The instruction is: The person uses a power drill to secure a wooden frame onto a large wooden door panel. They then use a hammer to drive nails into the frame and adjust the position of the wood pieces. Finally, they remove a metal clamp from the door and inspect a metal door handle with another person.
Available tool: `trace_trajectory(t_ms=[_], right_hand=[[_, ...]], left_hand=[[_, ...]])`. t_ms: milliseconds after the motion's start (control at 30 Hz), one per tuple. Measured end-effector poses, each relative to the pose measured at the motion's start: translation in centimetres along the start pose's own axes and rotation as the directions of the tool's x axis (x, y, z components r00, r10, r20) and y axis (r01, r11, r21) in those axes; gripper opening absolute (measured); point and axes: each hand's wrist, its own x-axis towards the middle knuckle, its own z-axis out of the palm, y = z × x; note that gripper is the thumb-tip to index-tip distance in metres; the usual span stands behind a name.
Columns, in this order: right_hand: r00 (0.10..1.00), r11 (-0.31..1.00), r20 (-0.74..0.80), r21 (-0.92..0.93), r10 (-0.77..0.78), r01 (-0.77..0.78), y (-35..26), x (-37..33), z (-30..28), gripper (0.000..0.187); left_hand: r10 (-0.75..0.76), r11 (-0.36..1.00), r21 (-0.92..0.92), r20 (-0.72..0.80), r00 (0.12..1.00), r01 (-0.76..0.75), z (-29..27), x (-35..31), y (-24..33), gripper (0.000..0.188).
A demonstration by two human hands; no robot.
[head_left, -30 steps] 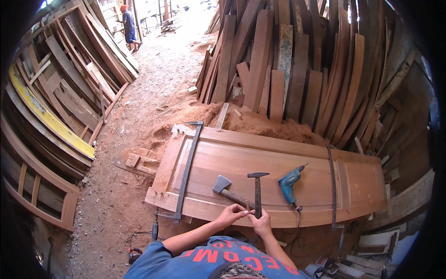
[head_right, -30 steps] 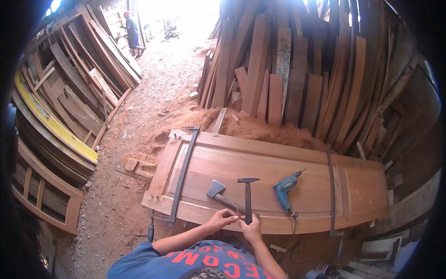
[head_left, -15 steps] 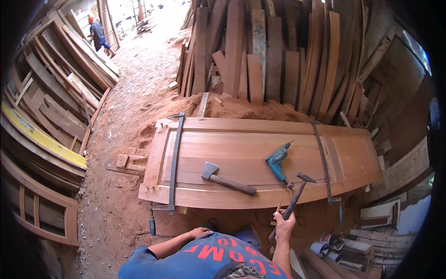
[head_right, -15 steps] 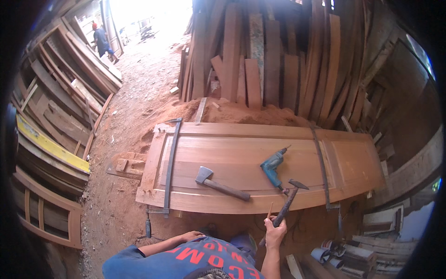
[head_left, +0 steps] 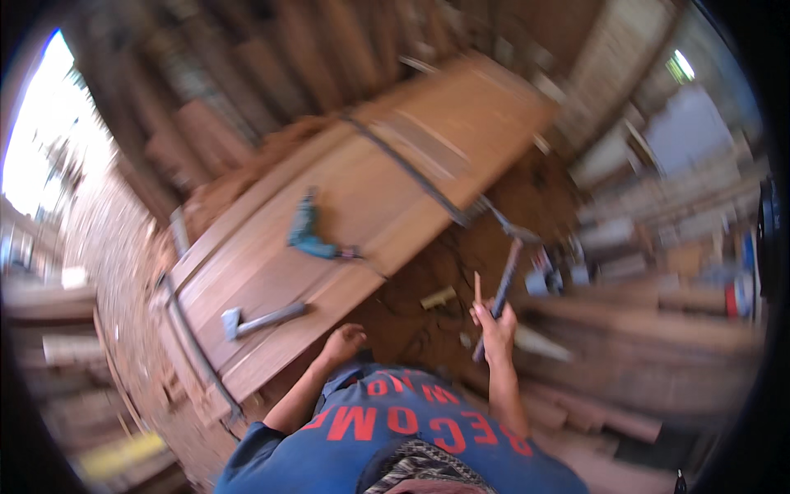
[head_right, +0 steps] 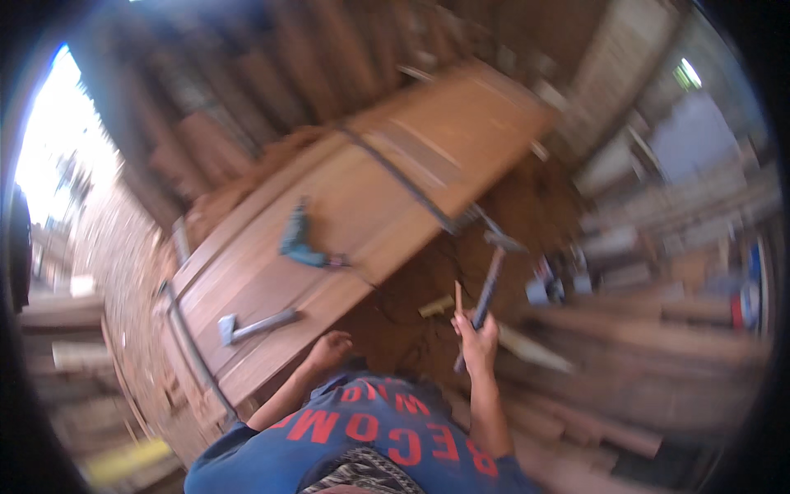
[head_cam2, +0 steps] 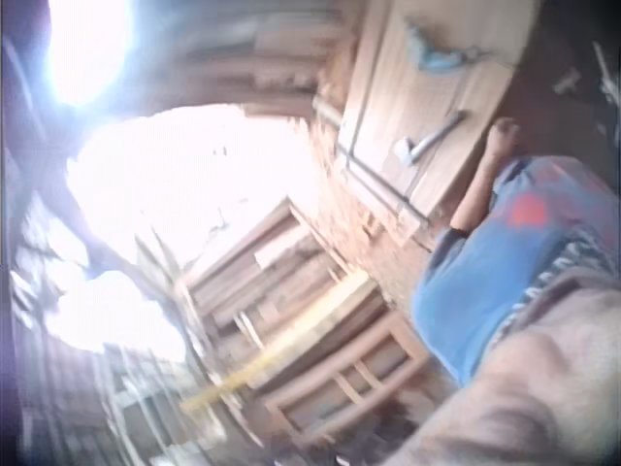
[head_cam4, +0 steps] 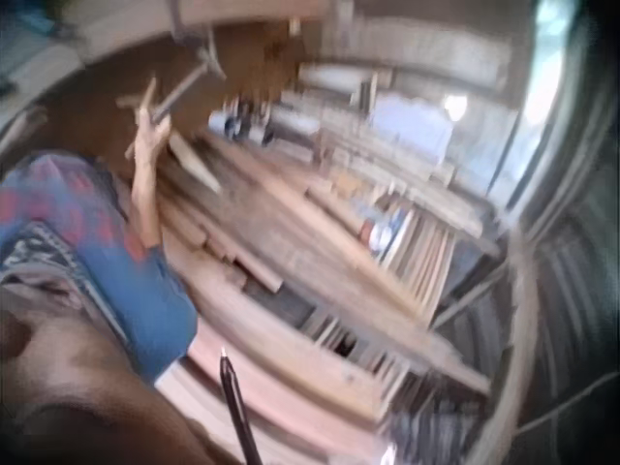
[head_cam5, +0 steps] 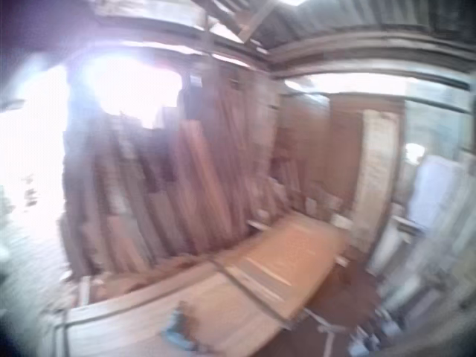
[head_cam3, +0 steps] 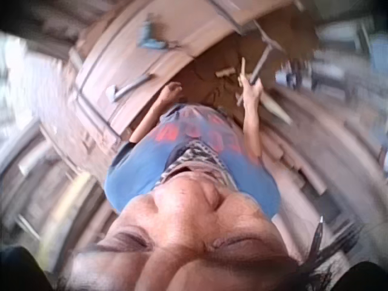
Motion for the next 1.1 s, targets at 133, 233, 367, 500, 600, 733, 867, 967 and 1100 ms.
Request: trace_trajectory(t_ms=[133, 233, 367, 500, 600, 733, 867, 967, 1100], right_hand=[[0.986, 0.994, -0.162, 0.105, 0.037, -0.02, 0.7, 0.9, -7.3, 0.021], [0.94, 0.991, -0.325, 0.121, 0.1, -0.063, 0.5, 0.7, -11.8, 0.019], [0.858, 0.988, -0.491, 0.034, 0.15, -0.154, 3.2, 0.8, -15.8, 0.021], [0.746, 0.973, -0.63, 0.071, 0.214, -0.219, 5.1, 1.2, -17.1, 0.019], [0.684, 0.969, -0.687, 0.143, 0.245, -0.203, 6.2, 1.9, -17.9, 0.018], [0.596, 0.951, -0.744, 0.273, 0.303, -0.144, 6.7, 3.8, -18.3, 0.016], [0.562, 0.954, -0.773, 0.271, 0.294, -0.125, 6.2, 6.4, -19.8, 0.015], [0.542, 0.956, -0.793, 0.284, 0.278, -0.075, 7.0, 8.6, -21.7, 0.016], [0.528, 0.974, -0.818, 0.2, 0.227, -0.11, 7.4, 13.4, -26.0, 0.018]], left_hand=[[-0.006, 0.998, 0.062, 0.106, 0.994, -0.001, 4.3, 5.6, 4.1, 0.039], [0.124, 0.94, 0.286, 0.224, 0.967, -0.187, 7.5, 7.3, 7.9, 0.038], [0.023, 0.931, 0.316, 0.449, 0.893, -0.183, 10.2, 9.7, 6.6, 0.04], [-0.034, 0.911, 0.358, 0.558, 0.829, -0.204, 10.7, 12.0, 8.7, 0.041], [0.003, 0.912, 0.337, 0.563, 0.826, -0.233, 11.5, 14.8, 10.5, 0.041], [0.009, 0.89, 0.351, 0.623, 0.782, -0.29, 11.3, 18.0, 12.3, 0.042], [-0.053, 0.906, 0.352, 0.642, 0.765, -0.234, 11.8, 20.1, 13.4, 0.042], [-0.094, 0.926, 0.323, 0.696, 0.712, -0.193, 12.5, 21.2, 12.8, 0.04], [-0.116, 0.97, 0.233, 0.684, 0.72, -0.064, 14.9, 23.4, 14.1, 0.038]])
